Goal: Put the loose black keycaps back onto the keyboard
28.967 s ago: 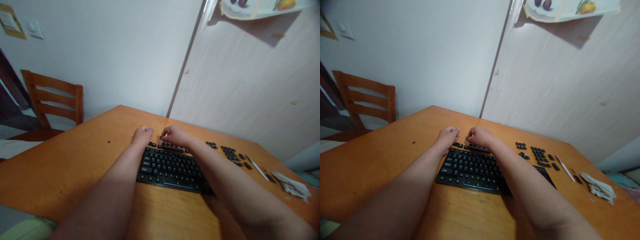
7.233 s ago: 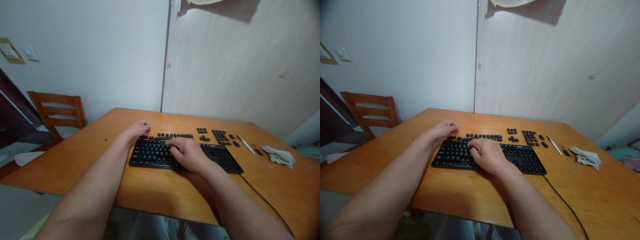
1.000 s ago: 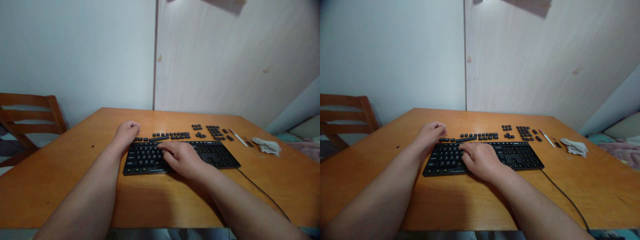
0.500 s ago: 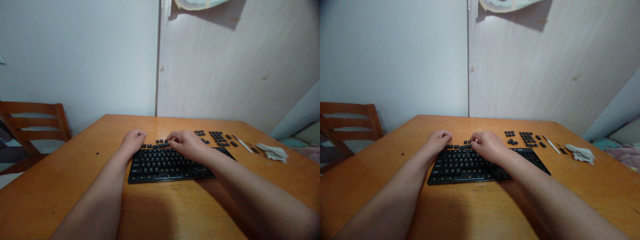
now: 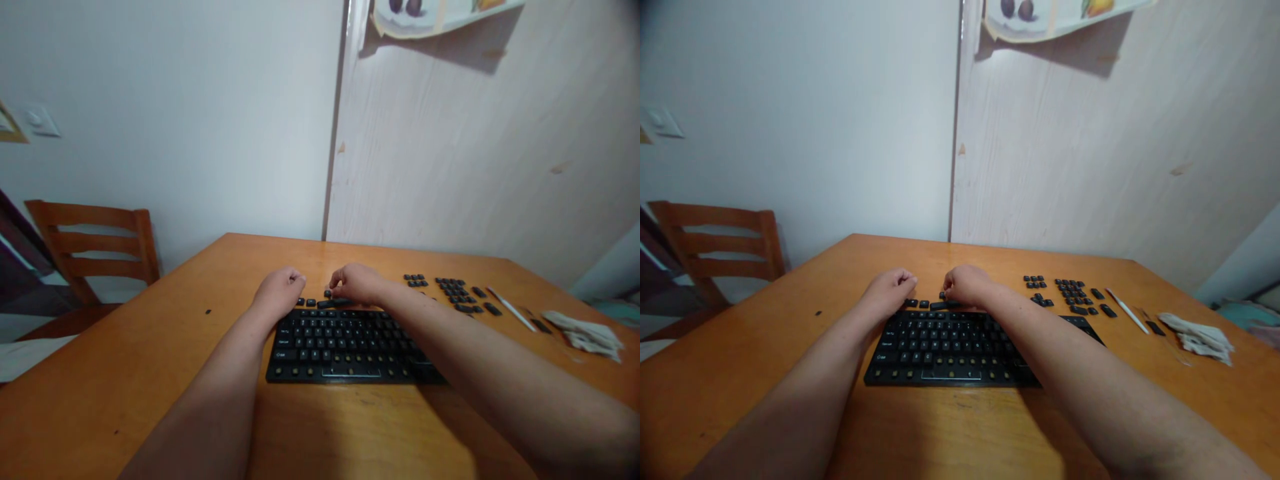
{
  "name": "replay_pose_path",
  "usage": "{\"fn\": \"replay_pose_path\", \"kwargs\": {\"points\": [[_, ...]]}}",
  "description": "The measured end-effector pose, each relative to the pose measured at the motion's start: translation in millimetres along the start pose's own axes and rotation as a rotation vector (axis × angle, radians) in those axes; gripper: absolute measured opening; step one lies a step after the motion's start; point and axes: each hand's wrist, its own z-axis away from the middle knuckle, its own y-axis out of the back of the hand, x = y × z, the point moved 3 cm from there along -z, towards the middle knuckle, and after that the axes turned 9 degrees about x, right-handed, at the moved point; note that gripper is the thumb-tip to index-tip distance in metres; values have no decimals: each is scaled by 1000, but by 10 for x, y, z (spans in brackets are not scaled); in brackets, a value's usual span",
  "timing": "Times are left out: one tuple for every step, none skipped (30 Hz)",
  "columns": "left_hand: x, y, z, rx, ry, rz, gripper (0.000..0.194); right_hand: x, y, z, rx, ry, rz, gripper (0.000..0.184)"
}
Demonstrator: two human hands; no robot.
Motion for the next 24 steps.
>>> {"fn": "replay_pose_path", "kwargs": {"points": [[-7,-3,2,1,-2,4,22,1,-15,-24,-7,-1,-2,21],[-12,-6,3,3,-4,7,22,4,-30,-49,-13,-2,-4,21],[-15,-9,5,1,-7,10,22,9,-46,-72,-16,-2,-7,22],[-16,-11,7,0,-8,10,22,15,-63,-94,-20,-3,-11,22],[-16,-12,9,-4,-9,8,22,22,-82,-114,-26,-2,-15,23],[-14,-13,11,-9,-11,5,22,28,-101,-132,-32,0,-20,23],[-10,-13,13,-12,-14,-1,22,32,-120,-145,-41,5,-27,23],[-6,-12,15,-13,-18,-11,21,35,-137,-156,-50,10,-33,22],[-1,-10,17,-13,-20,-25,21,36,-152,-163,-57,15,-38,22],[3,-8,19,-12,-20,-38,21,36,-163,-167,-63,20,-42,21],[7,-5,20,-11,-20,-48,21,35,-172,-170,-66,24,-44,20],[11,-2,21,-10,-20,-52,21,34,-178,-173,-67,28,-45,19],[15,0,23,-10,-23,-51,21,33,-183,-175,-68,30,-44,19],[19,2,24,-12,-27,-47,21,32,-188,-179,-67,31,-43,19],[21,3,25,-15,-31,-41,21,31,-193,-183,-65,32,-41,19],[23,4,26,-17,-34,-38,21,31,-198,-188,-64,32,-40,19],[23,6,27,-17,-34,-39,21,31,-204,-193,-62,33,-38,19],[22,7,28,-15,-32,-46,21,32,-210,-198,-60,34,-37,19],[21,8,29,-14,-31,-54,21,32,-216,-203,-59,35,-36,18],[21,9,30,-13,-31,-63,22,33,-223,-207,-58,36,-35,18],[21,9,31,-11,-31,-72,22,34,-228,-211,-59,37,-34,18],[22,8,31,-12,-31,-80,23,35,-233,-214,-60,38,-33,17],[23,7,32,-15,-30,-88,23,34,-238,-217,-63,39,-32,17],[26,5,32,-19,-28,-97,23,34,-242,-219,-67,39,-30,17]]}}
